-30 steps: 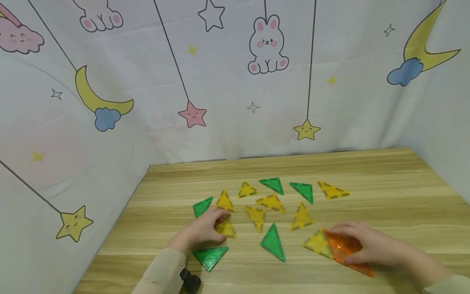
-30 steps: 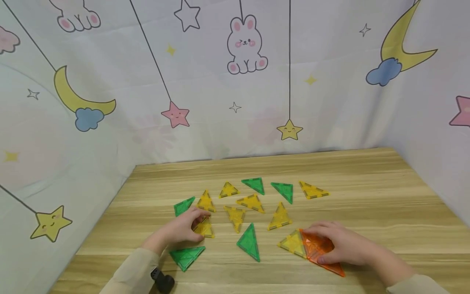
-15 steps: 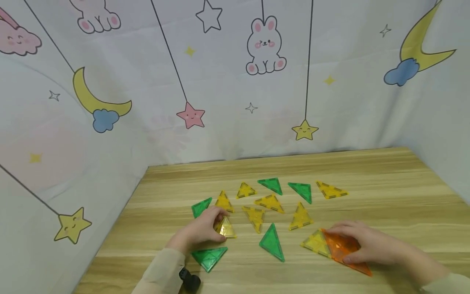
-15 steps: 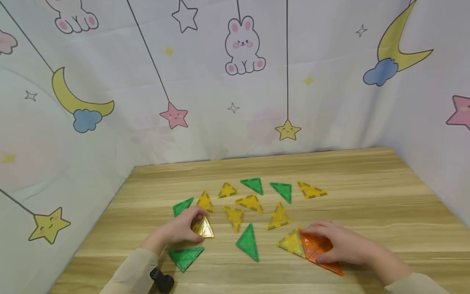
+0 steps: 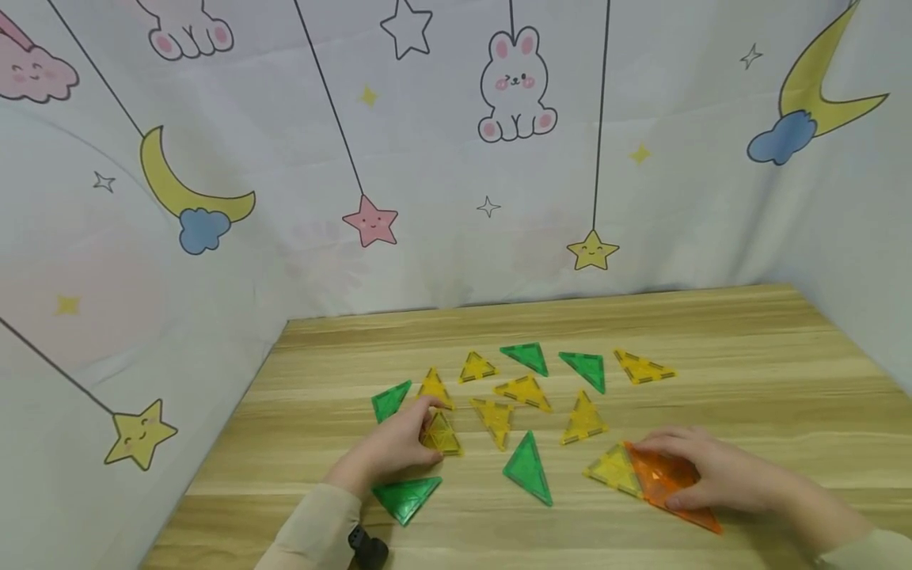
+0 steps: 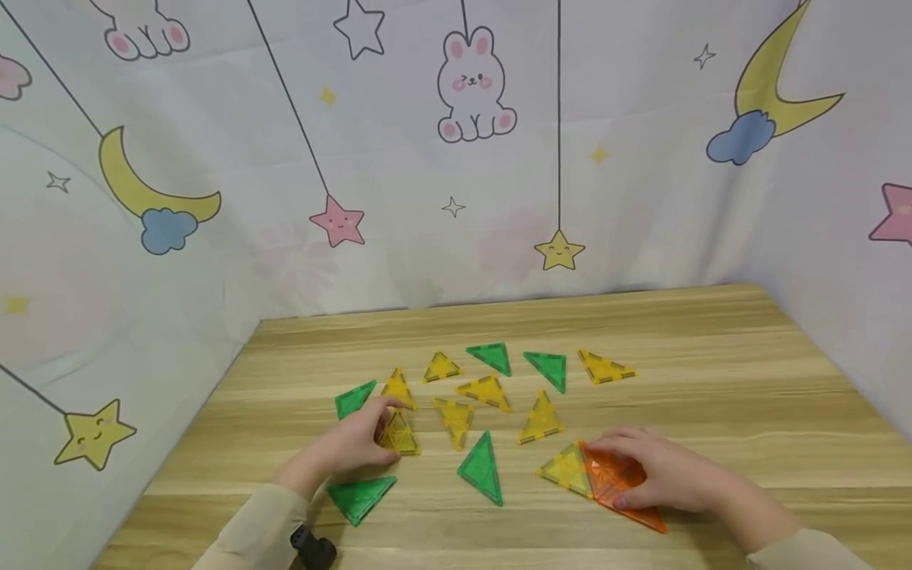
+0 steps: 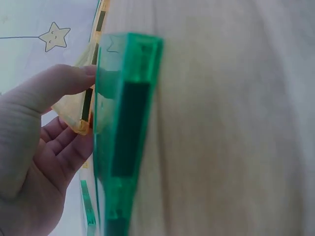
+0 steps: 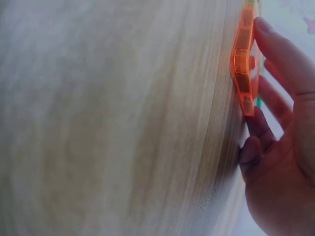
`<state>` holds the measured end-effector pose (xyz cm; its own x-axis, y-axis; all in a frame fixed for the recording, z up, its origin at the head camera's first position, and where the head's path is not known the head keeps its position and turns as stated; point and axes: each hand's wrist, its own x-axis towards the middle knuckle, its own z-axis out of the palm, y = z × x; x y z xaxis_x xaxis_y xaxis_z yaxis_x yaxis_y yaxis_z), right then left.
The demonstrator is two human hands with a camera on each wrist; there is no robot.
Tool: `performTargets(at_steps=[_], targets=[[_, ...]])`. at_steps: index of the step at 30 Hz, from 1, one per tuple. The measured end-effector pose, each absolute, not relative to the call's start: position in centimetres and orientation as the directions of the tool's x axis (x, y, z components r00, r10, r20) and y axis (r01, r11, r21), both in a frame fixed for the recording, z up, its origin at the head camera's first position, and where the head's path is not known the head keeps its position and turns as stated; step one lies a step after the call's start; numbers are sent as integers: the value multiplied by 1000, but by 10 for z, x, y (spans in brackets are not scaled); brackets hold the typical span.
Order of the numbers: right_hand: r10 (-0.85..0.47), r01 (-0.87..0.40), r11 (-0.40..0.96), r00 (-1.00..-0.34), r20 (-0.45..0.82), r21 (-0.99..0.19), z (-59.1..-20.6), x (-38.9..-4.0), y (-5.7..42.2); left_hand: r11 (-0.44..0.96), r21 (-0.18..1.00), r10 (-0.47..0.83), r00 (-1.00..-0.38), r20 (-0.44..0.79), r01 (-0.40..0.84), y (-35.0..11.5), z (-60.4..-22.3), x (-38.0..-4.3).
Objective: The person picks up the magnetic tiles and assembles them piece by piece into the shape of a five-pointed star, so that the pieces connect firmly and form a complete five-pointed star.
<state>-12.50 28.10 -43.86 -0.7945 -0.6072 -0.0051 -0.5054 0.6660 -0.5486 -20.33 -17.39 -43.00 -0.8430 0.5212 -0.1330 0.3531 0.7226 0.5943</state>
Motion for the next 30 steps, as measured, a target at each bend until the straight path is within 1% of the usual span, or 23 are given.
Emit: performTargets(at_steps=[4,8,11,15,19,22,24,27,30], targets=[[-612,-521,660,-790,15,-542,-440,-125,281,705,617,522,-845,-117,350,-171,-429,-203],[-627,-537,645,-778,25,-544,-441,-126,280,668,672,520,-846,-115,319,-168,-427,-202],[-635,-549,637,-772,35,-541,-443,-126,280,613,730,540,-835,-107,302,-162,-424,-200],[-635,-553,641,-772,38,-532,-444,-125,280,525,799,608,-786,-113,292,-145,-418,-195],[-633,-554,644,-773,39,-527,-443,-125,281,455,857,671,-726,-151,242,-124,-414,-190],[-634,-555,646,-772,36,-524,-442,-124,281,417,879,711,-685,-158,229,-111,-415,-188],[-634,-555,647,-772,34,-523,-442,-124,280,397,885,735,-662,-148,242,-103,-417,-187],[-635,-555,646,-772,35,-524,-442,-124,280,373,891,765,-629,-137,259,-93,-421,-184],[-637,-558,638,-770,44,-531,-442,-123,278,360,899,785,-602,-147,250,-84,-422,-180]])
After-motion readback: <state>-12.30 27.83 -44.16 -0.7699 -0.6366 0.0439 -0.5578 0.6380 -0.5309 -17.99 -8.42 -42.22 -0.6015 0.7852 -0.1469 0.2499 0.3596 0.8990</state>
